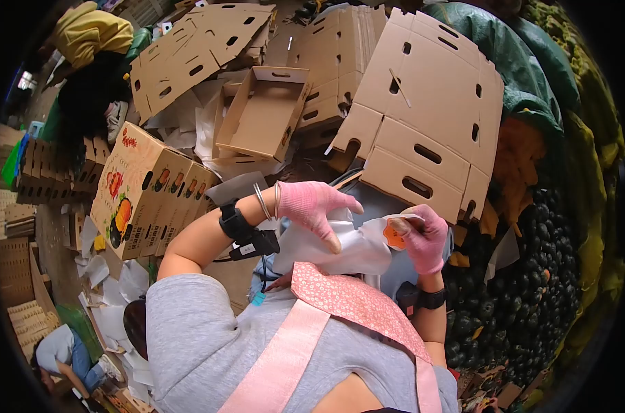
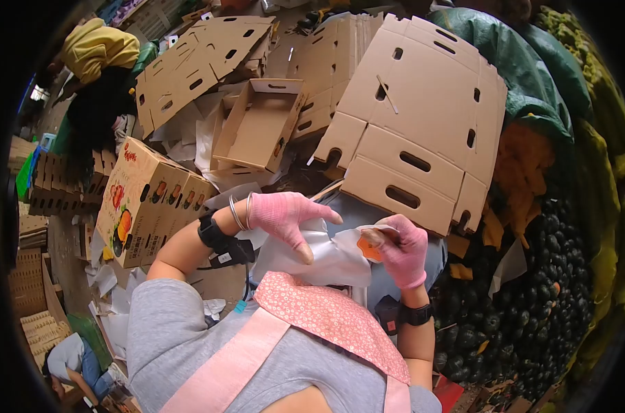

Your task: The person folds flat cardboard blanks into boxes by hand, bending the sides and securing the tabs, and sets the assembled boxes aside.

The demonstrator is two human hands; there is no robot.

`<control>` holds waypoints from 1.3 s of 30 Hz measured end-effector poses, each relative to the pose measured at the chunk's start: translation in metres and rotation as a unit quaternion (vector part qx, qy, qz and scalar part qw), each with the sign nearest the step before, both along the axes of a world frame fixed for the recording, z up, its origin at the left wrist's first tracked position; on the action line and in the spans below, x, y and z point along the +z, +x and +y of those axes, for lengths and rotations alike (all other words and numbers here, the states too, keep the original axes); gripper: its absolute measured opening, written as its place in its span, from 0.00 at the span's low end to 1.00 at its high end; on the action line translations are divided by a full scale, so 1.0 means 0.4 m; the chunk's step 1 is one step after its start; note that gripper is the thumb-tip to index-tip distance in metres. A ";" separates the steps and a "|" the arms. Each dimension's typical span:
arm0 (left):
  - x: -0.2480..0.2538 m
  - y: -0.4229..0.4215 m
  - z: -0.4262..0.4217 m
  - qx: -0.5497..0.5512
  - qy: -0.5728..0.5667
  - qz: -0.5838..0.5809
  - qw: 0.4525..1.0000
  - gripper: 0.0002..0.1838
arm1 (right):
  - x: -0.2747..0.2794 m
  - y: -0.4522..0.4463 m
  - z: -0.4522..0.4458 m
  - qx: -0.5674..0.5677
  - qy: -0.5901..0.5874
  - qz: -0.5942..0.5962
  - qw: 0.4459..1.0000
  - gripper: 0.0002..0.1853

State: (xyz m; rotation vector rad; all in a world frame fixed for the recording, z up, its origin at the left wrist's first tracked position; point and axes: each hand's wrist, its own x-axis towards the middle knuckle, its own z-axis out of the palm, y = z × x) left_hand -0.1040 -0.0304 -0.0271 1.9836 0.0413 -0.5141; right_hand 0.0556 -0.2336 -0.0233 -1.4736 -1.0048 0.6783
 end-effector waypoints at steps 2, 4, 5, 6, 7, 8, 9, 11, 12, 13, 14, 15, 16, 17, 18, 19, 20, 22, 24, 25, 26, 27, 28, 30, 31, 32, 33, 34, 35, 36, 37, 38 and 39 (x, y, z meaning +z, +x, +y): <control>-0.027 -0.015 -0.042 -0.001 -0.039 -0.068 0.997 0.47 | -0.010 -0.019 0.029 0.055 0.011 -0.052 0.997 0.07; -0.036 -0.021 -0.072 0.016 -0.037 -0.110 0.993 0.45 | -0.019 -0.025 0.048 0.061 0.038 -0.119 0.990 0.09; -0.053 -0.021 -0.085 0.025 -0.048 -0.111 0.992 0.45 | -0.011 -0.029 0.056 0.053 0.050 -0.159 0.985 0.09; -0.105 -0.022 -0.100 0.072 -0.057 -0.225 0.970 0.30 | 0.000 -0.024 0.058 0.062 0.049 -0.166 0.983 0.09; -0.117 -0.016 -0.106 0.087 -0.056 -0.221 0.970 0.26 | 0.011 -0.020 0.058 0.069 0.046 -0.174 0.981 0.09; -0.128 -0.009 -0.111 0.100 -0.058 -0.216 0.969 0.21 | 0.015 -0.022 0.059 0.063 0.066 -0.174 0.980 0.08; -0.138 -0.004 -0.112 0.113 -0.060 -0.213 0.969 0.17 | 0.031 -0.024 0.060 0.067 0.066 -0.168 0.981 0.09; -0.078 -0.008 -0.100 0.120 -0.092 -0.194 0.969 0.11 | 0.053 -0.024 0.056 0.038 0.060 -0.213 0.974 0.09; -0.075 -0.008 -0.096 0.117 -0.101 -0.189 0.970 0.11 | 0.048 -0.028 0.055 0.004 0.067 -0.219 0.973 0.09; -0.069 -0.010 -0.093 0.113 -0.109 -0.184 0.970 0.11 | 0.036 -0.032 0.054 -0.032 0.075 -0.224 0.971 0.09; -0.060 -0.014 -0.088 0.133 -0.095 -0.184 0.969 0.10 | 0.030 -0.036 0.057 -0.069 0.082 -0.230 0.967 0.09; -0.048 -0.023 -0.082 0.155 -0.081 -0.185 0.967 0.11 | 0.031 -0.046 0.065 -0.098 0.084 -0.207 0.970 0.09; -0.036 -0.034 -0.075 0.177 -0.067 -0.184 0.965 0.11 | 0.031 -0.063 0.077 -0.128 0.087 -0.183 0.971 0.09; -0.025 -0.046 -0.067 0.200 -0.053 -0.183 0.961 0.11 | 0.032 -0.078 0.090 -0.156 0.089 -0.160 0.971 0.09; -0.019 -0.063 -0.055 0.222 -0.089 -0.190 0.952 0.12 | 0.034 -0.090 0.104 -0.168 0.091 -0.147 0.970 0.08; -0.019 -0.080 -0.048 0.248 -0.118 -0.197 0.941 0.12 | 0.040 -0.100 0.120 -0.165 0.087 -0.150 0.971 0.09; -0.020 -0.097 -0.042 0.273 -0.146 -0.204 0.929 0.12 | 0.049 -0.110 0.138 -0.162 0.083 -0.153 0.971 0.10; -0.026 -0.126 -0.040 0.342 -0.202 -0.226 0.889 0.12 | 0.057 -0.134 0.170 -0.151 0.083 -0.144 0.975 0.11; -0.031 -0.142 -0.027 0.406 -0.290 -0.192 0.845 0.11 | 0.047 -0.153 0.202 -0.157 0.088 -0.147 0.973 0.10; -0.035 -0.150 -0.019 0.436 -0.332 -0.173 0.818 0.10 | 0.042 -0.160 0.217 -0.160 0.091 -0.149 0.972 0.10; -0.042 -0.157 -0.006 0.435 -0.299 -0.181 0.830 0.09 | 0.042 -0.166 0.230 -0.153 0.087 -0.146 0.973 0.09; -0.052 -0.162 0.002 0.413 -0.200 -0.216 0.862 0.09 | 0.046 -0.169 0.239 -0.143 0.062 -0.128 0.979 0.08; -0.066 -0.164 0.007 0.385 -0.098 -0.247 0.884 0.09 | 0.052 -0.167 0.248 -0.134 0.038 -0.110 0.984 0.08; -0.103 -0.171 0.016 0.310 0.033 -0.304 0.900 0.10 | 0.058 -0.139 0.249 -0.103 -0.010 -0.083 0.991 0.08; -0.095 -0.173 0.020 0.304 0.031 -0.297 0.904 0.11 | 0.064 -0.123 0.247 -0.101 -0.003 -0.091 0.991 0.08; -0.079 -0.173 0.022 0.299 0.030 -0.291 0.908 0.12 | 0.070 -0.110 0.247 -0.100 0.004 -0.099 0.990 0.08; -0.069 -0.171 0.020 0.293 0.027 -0.284 0.913 0.12 | 0.075 -0.099 0.243 -0.099 0.011 -0.106 0.989 0.09; -0.085 -0.159 0.009 0.295 0.058 -0.335 0.893 0.12 | 0.078 -0.089 0.235 -0.089 0.015 -0.131 0.987 0.09; -0.101 -0.153 0.003 0.287 0.067 -0.344 0.891 0.11 | 0.080 -0.091 0.230 -0.090 0.009 -0.145 0.985 0.09; -0.117 -0.147 0.000 0.279 0.076 -0.356 0.889 0.10 | 0.083 -0.093 0.225 -0.092 0.004 -0.162 0.983 0.09; -0.114 -0.142 0.003 0.270 0.085 -0.369 0.885 0.09 | 0.087 -0.092 0.221 -0.093 -0.002 -0.180 0.979 0.09; -0.108 -0.148 0.004 0.273 0.068 -0.391 0.876 0.05 | 0.089 -0.091 0.216 -0.104 0.001 -0.169 0.980 0.09; -0.105 -0.144 0.000 0.309 -0.003 -0.409 0.858 0.04 | 0.089 -0.091 0.209 -0.115 0.004 -0.159 0.981 0.10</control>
